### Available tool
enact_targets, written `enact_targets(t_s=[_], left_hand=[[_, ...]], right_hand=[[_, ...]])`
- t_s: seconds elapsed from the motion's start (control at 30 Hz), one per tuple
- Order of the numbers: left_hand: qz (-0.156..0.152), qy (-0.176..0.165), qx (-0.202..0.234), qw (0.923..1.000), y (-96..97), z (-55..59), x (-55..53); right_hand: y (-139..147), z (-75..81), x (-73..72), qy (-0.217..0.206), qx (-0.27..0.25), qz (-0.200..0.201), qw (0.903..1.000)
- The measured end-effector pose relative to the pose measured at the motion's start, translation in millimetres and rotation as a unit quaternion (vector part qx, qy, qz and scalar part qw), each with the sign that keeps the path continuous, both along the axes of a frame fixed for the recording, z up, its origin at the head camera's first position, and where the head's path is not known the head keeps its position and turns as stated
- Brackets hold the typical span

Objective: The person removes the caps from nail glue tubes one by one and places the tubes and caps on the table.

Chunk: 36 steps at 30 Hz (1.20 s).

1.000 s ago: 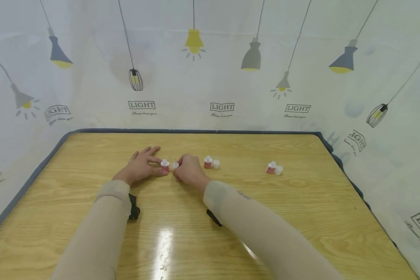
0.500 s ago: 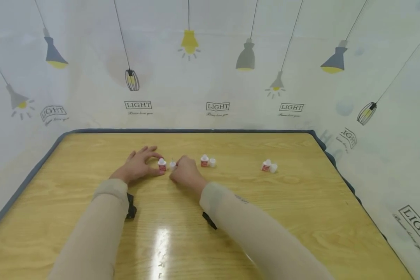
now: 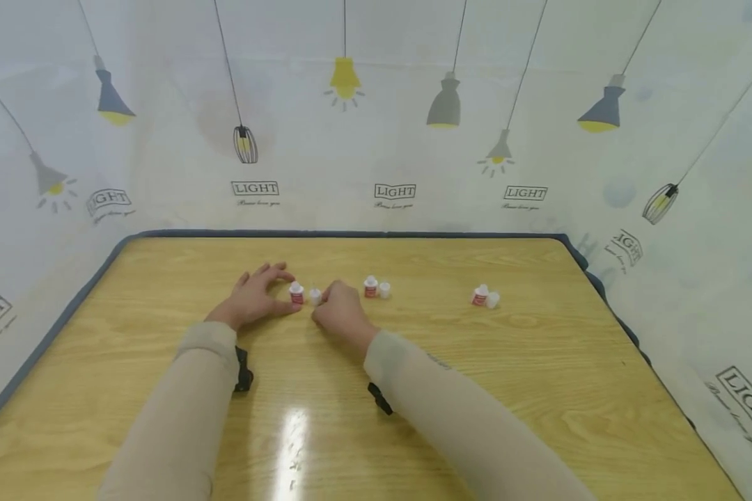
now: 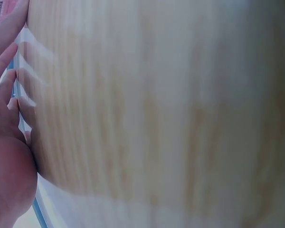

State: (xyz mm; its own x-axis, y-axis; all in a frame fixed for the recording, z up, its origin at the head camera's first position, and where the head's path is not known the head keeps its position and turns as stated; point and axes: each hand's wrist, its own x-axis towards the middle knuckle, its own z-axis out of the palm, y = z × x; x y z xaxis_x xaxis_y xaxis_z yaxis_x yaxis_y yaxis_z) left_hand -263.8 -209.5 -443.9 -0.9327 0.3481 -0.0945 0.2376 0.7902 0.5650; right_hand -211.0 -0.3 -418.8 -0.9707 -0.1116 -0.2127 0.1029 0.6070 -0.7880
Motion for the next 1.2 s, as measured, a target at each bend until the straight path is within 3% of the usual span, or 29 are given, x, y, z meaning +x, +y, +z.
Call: enact_targets(t_s=[0.13, 0.27, 0.63, 0.83, 1.2], left_hand=[[0.0, -0.005, 0.001, 1.0, 1.8, 0.9, -0.1], [0.003, -0.005, 0.003, 1.0, 0.5, 2.0, 1.1], [0.002, -0.008, 0.001, 1.0, 1.9, 2.2, 2.9], [-0.002, -0.003, 0.003, 1.0, 2.2, 0.5, 0.0], [-0.001, 0.001, 0.004, 1.0, 2.9, -2.1, -0.2]], right_hand=[[2.7, -1.5, 0.6, 0.013, -0.02, 0.014, 0.9996], [2.9, -0.1, 1.8, -0.003, -0.031, 0.029, 0.9991], [1.3, 1.1, 3.7, -0.022, -0.03, 0.011, 0.9992], [2.6, 1.7, 5.1, -0.019, -0.043, 0.0, 0.9989], [3.7, -0.7, 4.2, -0.002, -0.021, 0.007, 0.9998]])
